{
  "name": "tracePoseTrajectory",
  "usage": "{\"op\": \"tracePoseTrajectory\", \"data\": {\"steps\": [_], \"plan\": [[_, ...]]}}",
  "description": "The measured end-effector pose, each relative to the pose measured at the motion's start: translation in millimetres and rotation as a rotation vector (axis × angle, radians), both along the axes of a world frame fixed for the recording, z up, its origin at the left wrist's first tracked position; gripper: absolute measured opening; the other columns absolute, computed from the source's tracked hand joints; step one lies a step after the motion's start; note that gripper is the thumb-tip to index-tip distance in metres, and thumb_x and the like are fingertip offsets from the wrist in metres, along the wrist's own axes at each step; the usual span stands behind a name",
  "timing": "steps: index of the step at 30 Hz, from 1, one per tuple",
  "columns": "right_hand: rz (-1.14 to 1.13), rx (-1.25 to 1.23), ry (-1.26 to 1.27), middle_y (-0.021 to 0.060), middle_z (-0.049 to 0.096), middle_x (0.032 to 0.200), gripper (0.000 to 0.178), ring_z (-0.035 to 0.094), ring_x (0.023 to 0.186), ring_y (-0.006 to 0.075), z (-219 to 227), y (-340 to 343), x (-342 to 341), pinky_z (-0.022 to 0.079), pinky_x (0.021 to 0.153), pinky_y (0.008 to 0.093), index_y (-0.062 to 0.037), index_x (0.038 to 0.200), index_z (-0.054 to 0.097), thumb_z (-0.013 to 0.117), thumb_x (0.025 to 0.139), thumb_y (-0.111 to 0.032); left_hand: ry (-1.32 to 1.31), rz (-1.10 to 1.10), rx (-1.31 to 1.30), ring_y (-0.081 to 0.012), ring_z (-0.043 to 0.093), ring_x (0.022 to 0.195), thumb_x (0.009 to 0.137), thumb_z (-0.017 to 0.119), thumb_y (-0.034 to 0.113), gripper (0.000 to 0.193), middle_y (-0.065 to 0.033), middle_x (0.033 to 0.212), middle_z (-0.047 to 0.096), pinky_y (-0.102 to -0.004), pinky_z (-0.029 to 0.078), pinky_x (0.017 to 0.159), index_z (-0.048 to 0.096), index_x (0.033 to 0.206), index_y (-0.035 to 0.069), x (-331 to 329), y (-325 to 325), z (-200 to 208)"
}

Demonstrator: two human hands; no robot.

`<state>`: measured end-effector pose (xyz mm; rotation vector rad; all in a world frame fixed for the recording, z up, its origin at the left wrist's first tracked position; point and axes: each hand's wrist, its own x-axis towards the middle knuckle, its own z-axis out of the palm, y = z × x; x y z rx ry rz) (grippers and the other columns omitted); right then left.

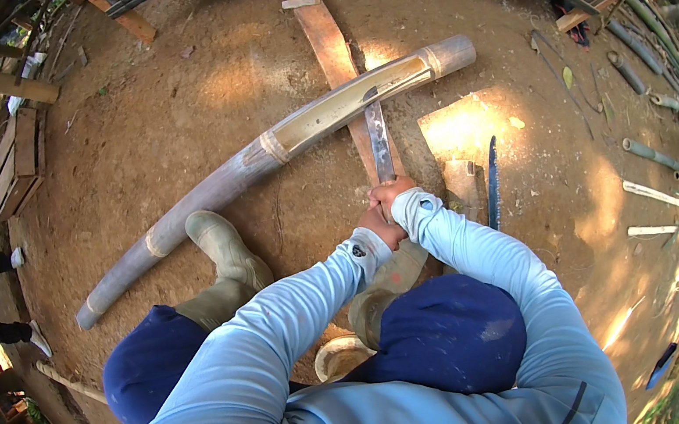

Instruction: The person sits on the ground and uses a knife and a wooden mallet to split a long bamboo pole. They repeatedly strike the knife blade with the mallet to drive it through the bamboo, creating long, thin strips.

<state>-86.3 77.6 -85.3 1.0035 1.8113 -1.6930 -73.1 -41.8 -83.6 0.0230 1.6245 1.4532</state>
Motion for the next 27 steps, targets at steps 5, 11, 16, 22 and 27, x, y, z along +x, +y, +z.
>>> {"op": "tracePoseTrajectory", "data": {"steps": [5, 11, 16, 22, 27], "plan": [[-0.11, 0.044, -0.001, 0.0095, 0.067, 0.069, 0.016, 0.065, 0.065, 0.0229, -22, -5, 6, 0.05, 0.063, 0.0328, 0.0007, 0.075, 0.065, 0.065, 0.072, -0.015, -0.059, -0.031, 0.013, -0.0158, 0.056, 0.05, 0.064, 0.075, 0.024, 0.046, -0.0058, 0.067, 0.059, -0.0304, 0.044, 0.045, 0.056, 0.099, 0.002, 0, -2, 11], [0.008, 0.205, -0.087, 0.0128, 0.069, 0.072, 0.018, 0.066, 0.064, 0.0216, 14, -7, -2, 0.052, 0.061, 0.032, 0.0043, 0.08, 0.064, 0.068, 0.073, -0.012, -0.097, -0.063, -0.024, -0.0147, 0.055, 0.05, 0.065, 0.075, 0.025, 0.045, -0.0059, 0.067, 0.06, -0.03, 0.043, 0.045, 0.056, 0.099, 0.002, 2, -1, 4], [0.01, 0.257, -0.076, 0.0122, 0.068, 0.07, 0.017, 0.066, 0.064, 0.0221, 1, -2, 1, 0.052, 0.062, 0.0315, 0.0038, 0.077, 0.064, 0.064, 0.072, -0.013, -0.201, 0.052, 0.07, -0.0133, 0.052, 0.047, 0.066, 0.075, 0.022, 0.043, -0.0029, 0.064, 0.056, -0.0289, 0.041, 0.043, 0.054, 0.099, 0.003, 7, 3, 4], [0.115, 0.371, -0.112, 0.0126, 0.068, 0.07, 0.018, 0.065, 0.065, 0.0263, 3, 4, -1, 0.051, 0.063, 0.0356, -0.0005, 0.072, 0.065, 0.064, 0.068, -0.018, -0.207, 0.094, 0.091, -0.0131, 0.051, 0.046, 0.067, 0.074, 0.016, 0.041, -0.0028, 0.064, 0.056, -0.0283, 0.038, 0.041, 0.054, 0.1, 0.003, 7, 8, 11], [0.145, 0.445, -0.133, 0.0203, 0.066, 0.076, 0.034, 0.066, 0.074, 0.0332, 2, 9, -3, 0.051, 0.069, 0.0362, 0.0032, 0.084, 0.063, 0.07, 0.059, -0.019, -0.248, 0.07, 0.142, -0.0154, 0.05, 0.046, 0.067, 0.071, 0.005, 0.045, -0.0063, 0.06, 0.052, -0.0294, 0.037, 0.038, 0.046, 0.103, -0.005, 8, 13, 4]]}}
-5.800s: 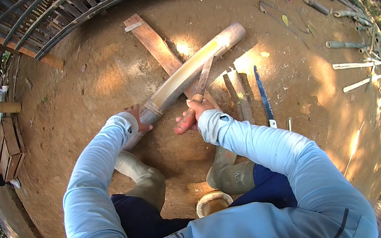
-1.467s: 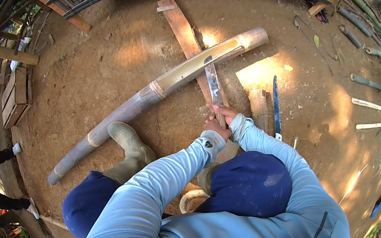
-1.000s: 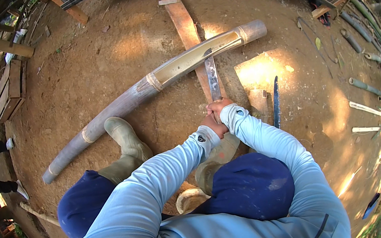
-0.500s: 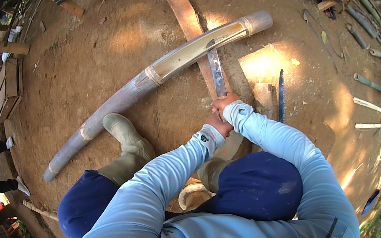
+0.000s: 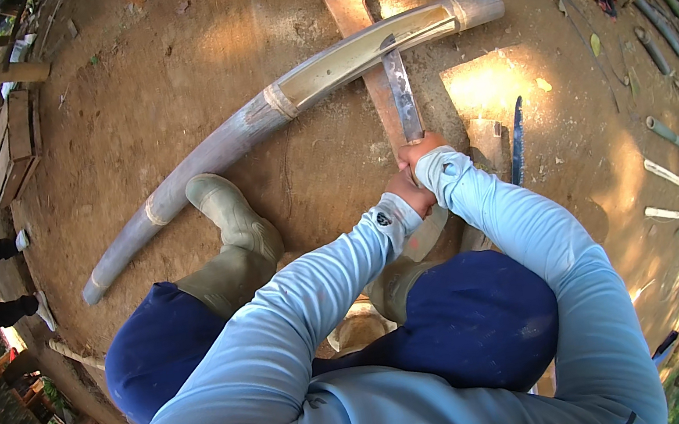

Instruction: The person sits on the ground and uses a knife and a wooden mallet to split a long bamboo pole. They repeatedly strike the knife blade with the mallet to drive it through the bamboo, creating long, thin strips.

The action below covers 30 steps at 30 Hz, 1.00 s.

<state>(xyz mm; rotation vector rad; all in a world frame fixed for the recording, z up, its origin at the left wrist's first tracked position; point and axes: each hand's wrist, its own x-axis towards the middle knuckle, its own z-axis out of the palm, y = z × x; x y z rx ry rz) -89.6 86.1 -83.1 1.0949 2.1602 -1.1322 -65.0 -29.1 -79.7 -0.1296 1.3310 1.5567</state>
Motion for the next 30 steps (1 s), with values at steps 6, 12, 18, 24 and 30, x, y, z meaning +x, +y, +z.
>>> {"op": "tracePoseTrajectory", "data": {"steps": [6, 12, 18, 24, 30], "plan": [[0.138, 0.116, -0.063, 0.0236, 0.066, 0.084, 0.04, 0.065, 0.082, 0.0364, 35, -5, -7, 0.051, 0.073, 0.0399, 0.0033, 0.091, 0.062, 0.068, 0.062, -0.023, 0.03, 0.073, -0.028, -0.0173, 0.053, 0.045, 0.067, 0.07, 0.005, 0.032, -0.0079, 0.058, 0.055, -0.0313, 0.039, 0.038, 0.054, 0.092, -0.004, 6, 7, 3], [0.347, 0.15, -0.077, 0.0253, 0.065, 0.09, 0.046, 0.064, 0.09, 0.0387, 48, -14, -4, 0.05, 0.079, 0.0399, 0.0032, 0.098, 0.061, 0.07, 0.065, -0.028, 0.065, 0.101, 0.133, -0.0166, 0.055, 0.048, 0.081, 0.065, 0.014, 0.014, -0.0062, 0.065, 0.06, -0.0305, 0.04, 0.04, 0.059, 0.089, 0.004, 32, 6, -3], [-0.061, -0.473, 0.052, 0.0142, 0.067, 0.078, 0.062, 0.065, 0.07, 0.0219, 37, 40, 57, 0.052, 0.067, 0.0381, 0.0077, 0.116, 0.046, 0.075, 0.074, -0.026, 0.562, -0.49, 0.15, -0.0279, 0.06, 0.101, 0.073, 0.076, 0.041, 0.079, -0.0197, 0.103, 0.062, -0.0352, 0.046, 0.091, 0.039, 0.127, -0.004, 46, -11, -5], [-0.256, -0.29, 0.036, 0.0116, 0.062, 0.072, 0.08, 0.062, 0.059, 0.0197, -5, 60, 127, 0.052, 0.058, 0.0364, 0.0076, 0.135, 0.03, 0.074, 0.076, -0.022, 0.739, -0.839, -0.426, -0.0271, 0.063, 0.099, 0.077, 0.073, 0.038, 0.056, -0.0188, 0.103, 0.065, -0.0352, 0.05, 0.084, 0.056, 0.111, -0.003, -35, -82, 14], [-0.181, 0.16, 0.159, 0.0187, 0.066, 0.091, 0.057, 0.065, 0.085, 0.0344, -71, 36, 185, 0.051, 0.077, 0.0413, 0.0018, 0.115, 0.05, 0.073, 0.071, -0.026, 1.324, -0.555, -0.729, -0.0358, 0.056, 0.109, 0.079, 0.065, 0.025, 0.045, -0.0174, 0.113, 0.06, -0.0406, 0.044, 0.095, 0.054, 0.118, 0.006, -167, -76, 10]]}}
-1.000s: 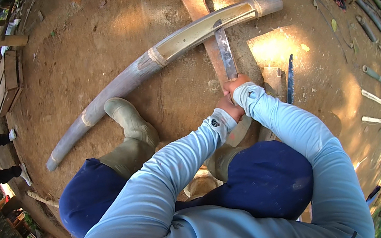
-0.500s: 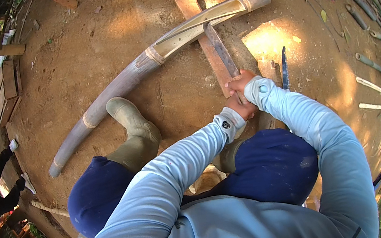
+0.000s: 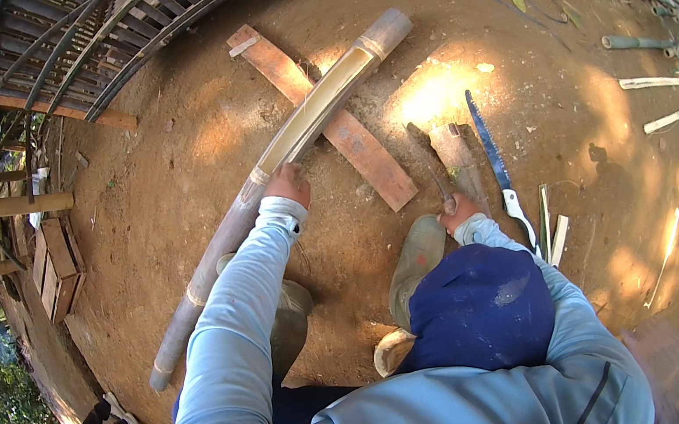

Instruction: The person sits on the ground and uses a knife and a wooden mallet to split a long bamboo pole. They repeatedly strike the knife blade with the mallet to drive it through the bamboo, creating long, thin strips.

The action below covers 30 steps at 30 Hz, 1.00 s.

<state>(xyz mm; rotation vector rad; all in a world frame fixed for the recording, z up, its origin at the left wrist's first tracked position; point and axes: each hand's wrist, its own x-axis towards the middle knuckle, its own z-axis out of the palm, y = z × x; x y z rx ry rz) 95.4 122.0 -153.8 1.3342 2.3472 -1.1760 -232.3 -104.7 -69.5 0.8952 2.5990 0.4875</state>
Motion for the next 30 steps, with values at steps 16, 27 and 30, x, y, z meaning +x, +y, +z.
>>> {"op": "tracePoseTrajectory", "data": {"steps": [16, 27, 30], "plan": [[0.522, 0.251, 0.04, 0.0251, 0.06, 0.102, 0.048, 0.059, 0.092, 0.0433, 131, 36, -74, 0.047, 0.08, 0.0499, -0.0082, 0.126, 0.039, 0.054, 0.081, -0.016, 0.019, -0.208, -0.356, -0.04, 0.058, 0.1, 0.09, 0.046, 0.022, 0.028, -0.0234, 0.103, 0.063, -0.045, 0.046, 0.089, 0.062, 0.103, 0.004, -97, 49, 51], [0.755, 0.297, -0.201, 0.0225, 0.06, 0.109, 0.041, 0.058, 0.102, 0.0395, 165, 67, -177, 0.047, 0.086, 0.0481, -0.0055, 0.128, 0.04, 0.044, 0.088, -0.012, 0.295, -0.297, -0.516, -0.0391, 0.063, 0.087, 0.093, 0.048, 0.027, 0.032, -0.0232, 0.089, 0.065, -0.0433, 0.051, 0.074, 0.065, 0.094, 0.0, -119, 90, 118], [0.635, 0.239, -0.277, 0.0202, 0.057, 0.12, 0.046, 0.056, 0.11, 0.0368, 163, 74, -175, 0.046, 0.092, 0.0466, -0.0055, 0.134, 0.036, 0.044, 0.089, -0.012, 0.238, -0.409, -0.692, -0.0363, 0.064, 0.09, 0.092, 0.047, 0.023, 0.031, -0.0219, 0.092, 0.066, -0.0406, 0.052, 0.076, 0.065, 0.096, -0.001, -118, 119, 142]]}}
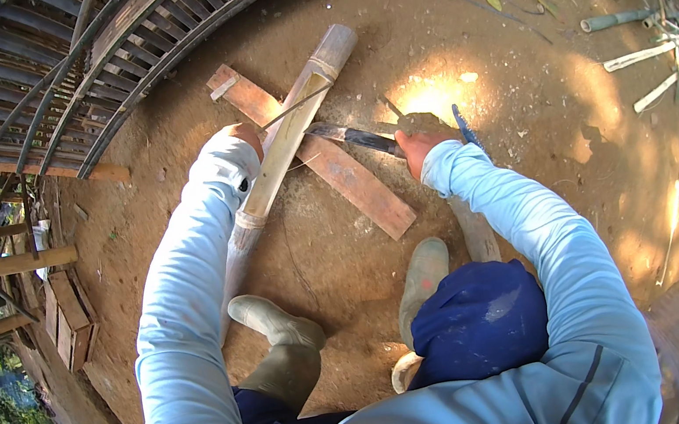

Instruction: The person sits on the ground and uses a knife and a wooden mallet to split a long bamboo pole. They repeatedly strike the knife blade with the mallet to drive it through the bamboo, creating long, thin strips.

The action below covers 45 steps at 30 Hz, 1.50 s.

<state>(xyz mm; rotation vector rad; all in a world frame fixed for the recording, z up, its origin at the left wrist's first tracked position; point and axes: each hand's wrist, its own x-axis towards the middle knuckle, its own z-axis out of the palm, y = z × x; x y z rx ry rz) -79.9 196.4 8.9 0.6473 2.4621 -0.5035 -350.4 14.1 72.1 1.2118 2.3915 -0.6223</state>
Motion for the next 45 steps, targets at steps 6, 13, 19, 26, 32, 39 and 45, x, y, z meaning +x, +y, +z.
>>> {"op": "tracePoseTrajectory", "data": {"steps": [6, 13, 19, 26, 32, 39, 45], "plan": [[-0.003, -0.003, 0.024, 0.0216, 0.058, 0.117, 0.051, 0.057, 0.107, 0.0382, -21, -8, 3, 0.046, 0.09, 0.0466, -0.0045, 0.136, 0.035, 0.046, 0.087, -0.013, -0.054, -0.211, -0.013, -0.0276, 0.061, 0.104, 0.082, 0.051, 0.01, 0.027, -0.014, 0.107, 0.065, -0.0355, 0.051, 0.086, 0.066, 0.104, 0.006, 10, -27, -43], [-0.138, -0.206, 0.053, 0.0249, 0.058, 0.115, 0.059, 0.056, 0.108, 0.0383, -41, -36, 34, 0.045, 0.091, 0.0454, -0.0037, 0.136, 0.036, 0.051, 0.082, -0.02, -1.407, 1.638, 0.964, -0.0081, 0.028, 0.044, 0.094, 0.046, 0.019, 0.014, 0.004, 0.059, 0.036, -0.0246, 0.023, 0.039, 0.053, 0.094, 0.007, 135, -43, -97], [-0.085, -0.079, 0.024, 0.0239, 0.059, 0.114, 0.062, 0.057, 0.105, 0.0389, -49, -33, 64, 0.046, 0.089, 0.0457, -0.0047, 0.136, 0.033, 0.055, 0.085, -0.031, -1.427, 1.758, 1.087, -0.0089, 0.031, 0.045, 0.091, 0.046, 0.014, 0.013, 0.0034, 0.058, 0.038, -0.0256, 0.023, 0.039, 0.055, 0.092, 0.005, 193, -2, -78], [-0.029, -0.104, 0.207, 0.0256, 0.063, 0.098, 0.053, 0.061, 0.089, 0.0422, -40, -14, 30, 0.048, 0.078, 0.0483, -0.004, 0.127, 0.037, 0.056, 0.084, -0.031, -0.625, 0.954, 0.747, -0.0108, 0.032, 0.043, 0.088, 0.057, 0.018, 0.018, 0.0017, 0.059, 0.041, -0.0309, 0.027, 0.039, 0.067, 0.095, 0.005, 59, -58, -95], [-0.522, -0.666, 0.391, 0.0183, 0.064, 0.102, 0.06, 0.063, 0.063, 0.0231, -86, -2, 40, 0.051, 0.06, 0.037, 0.0, 0.13, 0.04, 0.061, 0.083, -0.031, -1.04, 1.43, 0.775, -0.0089, 0.028, 0.044, 0.095, 0.049, 0.021, 0.017, 0.0043, 0.059, 0.038, -0.0269, 0.024, 0.039, 0.06, 0.095, 0.008, 49, -75, -93], [-0.531, -0.522, 0.644, 0.0128, 0.066, 0.103, 0.049, 0.062, 0.07, 0.0198, -71, 24, 16, 0.05, 0.066, 0.0317, -0.0025, 0.127, 0.046, 0.057, 0.089, -0.031, -0.686, 1.115, 0.957, -0.0153, 0.058, 0.057, 0.095, 0.044, 0.028, 0.03, -0.0044, 0.062, 0.058, -0.0361, 0.044, 0.048, 0.063, 0.09, 0.006, 96, -96, -229], [-0.44, -0.211, 0.645, 0.0184, 0.066, 0.099, 0.046, 0.065, 0.09, 0.0326, -31, 35, -9, 0.05, 0.079, 0.0374, -0.0062, 0.122, 0.05, 0.057, 0.084, -0.032, -0.58, 1.015, 1.01, -0.0203, 0.059, 0.061, 0.092, 0.047, 0.026, 0.027, -0.0084, 0.064, 0.059, -0.035, 0.045, 0.058, 0.065, 0.086, 0.007, 121, -80, -235]]}}
